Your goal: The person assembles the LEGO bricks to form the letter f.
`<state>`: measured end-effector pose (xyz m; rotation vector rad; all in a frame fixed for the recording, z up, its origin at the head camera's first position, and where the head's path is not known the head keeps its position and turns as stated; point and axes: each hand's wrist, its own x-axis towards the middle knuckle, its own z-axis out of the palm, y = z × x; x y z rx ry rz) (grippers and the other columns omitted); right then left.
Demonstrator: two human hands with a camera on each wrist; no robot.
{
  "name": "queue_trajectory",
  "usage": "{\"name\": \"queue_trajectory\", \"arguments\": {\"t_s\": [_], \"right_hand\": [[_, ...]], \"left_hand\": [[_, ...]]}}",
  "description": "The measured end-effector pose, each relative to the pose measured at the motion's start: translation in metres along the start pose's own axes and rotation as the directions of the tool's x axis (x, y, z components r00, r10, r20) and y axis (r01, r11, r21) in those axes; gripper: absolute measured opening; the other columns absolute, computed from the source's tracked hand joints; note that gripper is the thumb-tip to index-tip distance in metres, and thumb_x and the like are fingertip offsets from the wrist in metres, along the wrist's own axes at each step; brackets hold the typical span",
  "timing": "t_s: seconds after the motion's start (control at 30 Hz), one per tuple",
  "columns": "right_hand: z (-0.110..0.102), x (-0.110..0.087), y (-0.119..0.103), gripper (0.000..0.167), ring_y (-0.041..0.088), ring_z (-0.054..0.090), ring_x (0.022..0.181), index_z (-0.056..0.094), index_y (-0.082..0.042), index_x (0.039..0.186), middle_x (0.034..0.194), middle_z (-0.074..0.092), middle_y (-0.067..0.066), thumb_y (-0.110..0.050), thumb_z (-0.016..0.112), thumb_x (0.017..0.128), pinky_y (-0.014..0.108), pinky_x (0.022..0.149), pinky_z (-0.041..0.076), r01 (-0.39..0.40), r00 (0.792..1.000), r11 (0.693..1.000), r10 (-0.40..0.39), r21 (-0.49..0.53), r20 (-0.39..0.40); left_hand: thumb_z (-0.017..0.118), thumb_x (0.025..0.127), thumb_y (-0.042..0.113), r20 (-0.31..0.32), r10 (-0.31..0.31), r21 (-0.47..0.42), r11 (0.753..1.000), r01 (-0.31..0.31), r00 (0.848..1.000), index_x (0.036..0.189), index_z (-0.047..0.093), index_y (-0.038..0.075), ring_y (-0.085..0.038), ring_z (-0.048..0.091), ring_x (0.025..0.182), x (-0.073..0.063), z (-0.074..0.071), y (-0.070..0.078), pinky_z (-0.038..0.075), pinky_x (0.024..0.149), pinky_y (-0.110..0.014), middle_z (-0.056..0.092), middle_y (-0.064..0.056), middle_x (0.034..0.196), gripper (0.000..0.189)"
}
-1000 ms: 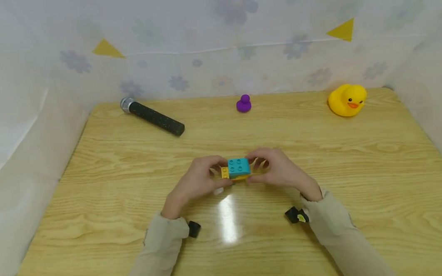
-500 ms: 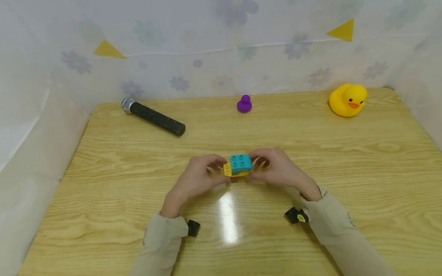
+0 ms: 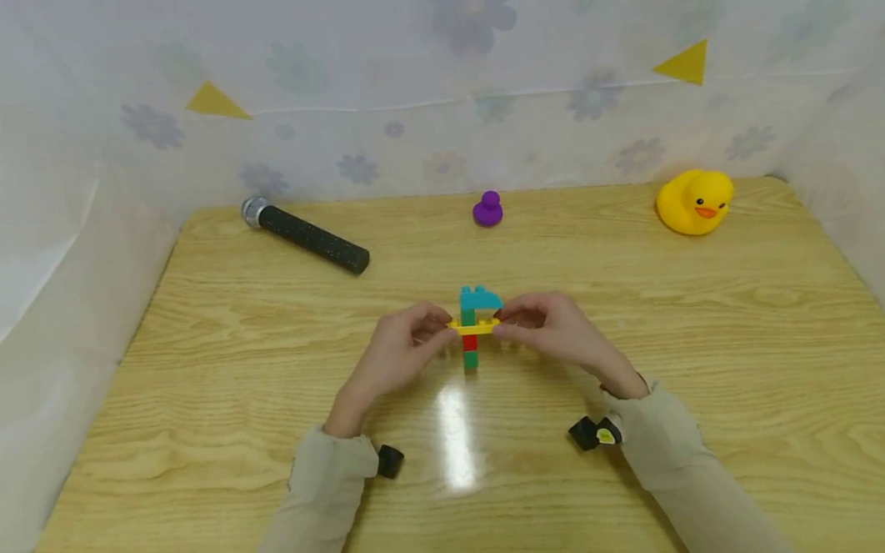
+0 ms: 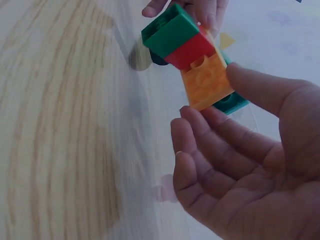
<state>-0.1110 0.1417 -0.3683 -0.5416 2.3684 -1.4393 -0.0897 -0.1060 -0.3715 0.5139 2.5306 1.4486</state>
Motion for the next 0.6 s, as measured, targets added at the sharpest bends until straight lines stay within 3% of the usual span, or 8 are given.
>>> {"name": "queue_trajectory", "arguments": {"t_s": [0.1, 0.27, 0.6], "right_hand": [[0.0014, 0.0009, 0.0009, 0.028, 0.027, 0.066, 0.081, 0.066, 0.003, 0.109, 0.095, 0.070, 0.012, -0.017, 0.067, 0.091, 0.030, 0.068, 0.052, -0.043, 0.999, 0.999, 0.043, 0.003, 0.018], [0.0053, 0.0022, 0.0023, 0.028, 0.021, 0.066, 0.077, 0.067, 0.002, 0.108, 0.091, 0.070, 0.009, -0.020, 0.065, 0.092, 0.032, 0.069, 0.050, -0.088, 0.996, 0.994, 0.090, -0.064, 0.020], [0.0080, 0.0012, -0.0017, 0.024, 0.014, 0.057, 0.068, 0.071, -0.004, 0.101, 0.083, 0.068, 0.002, -0.025, 0.062, 0.094, 0.031, 0.063, 0.047, -0.099, 0.993, 0.973, 0.111, -0.210, 0.046]], "left_hand": [[0.063, 0.094, 0.018, 0.013, -0.010, -0.002, 1.000, 0.010, 1.000, 0.108, 0.065, 0.003, -0.015, 0.065, 0.084, 0.0003, 0.0028, -0.0021, 0.053, 0.072, -0.028, 0.069, -0.006, 0.097, 0.020], [0.063, 0.094, 0.017, 0.014, -0.052, 0.069, 0.996, 0.051, 0.999, 0.105, 0.068, 0.005, -0.012, 0.064, 0.083, 0.0021, 0.0076, -0.0049, 0.052, 0.075, -0.029, 0.070, -0.003, 0.094, 0.018], [0.063, 0.093, 0.014, 0.005, -0.078, 0.128, 0.989, 0.076, 0.997, 0.101, 0.070, 0.008, -0.011, 0.063, 0.080, 0.0025, 0.0107, -0.0062, 0.051, 0.076, -0.030, 0.070, 0.000, 0.089, 0.012]]}}
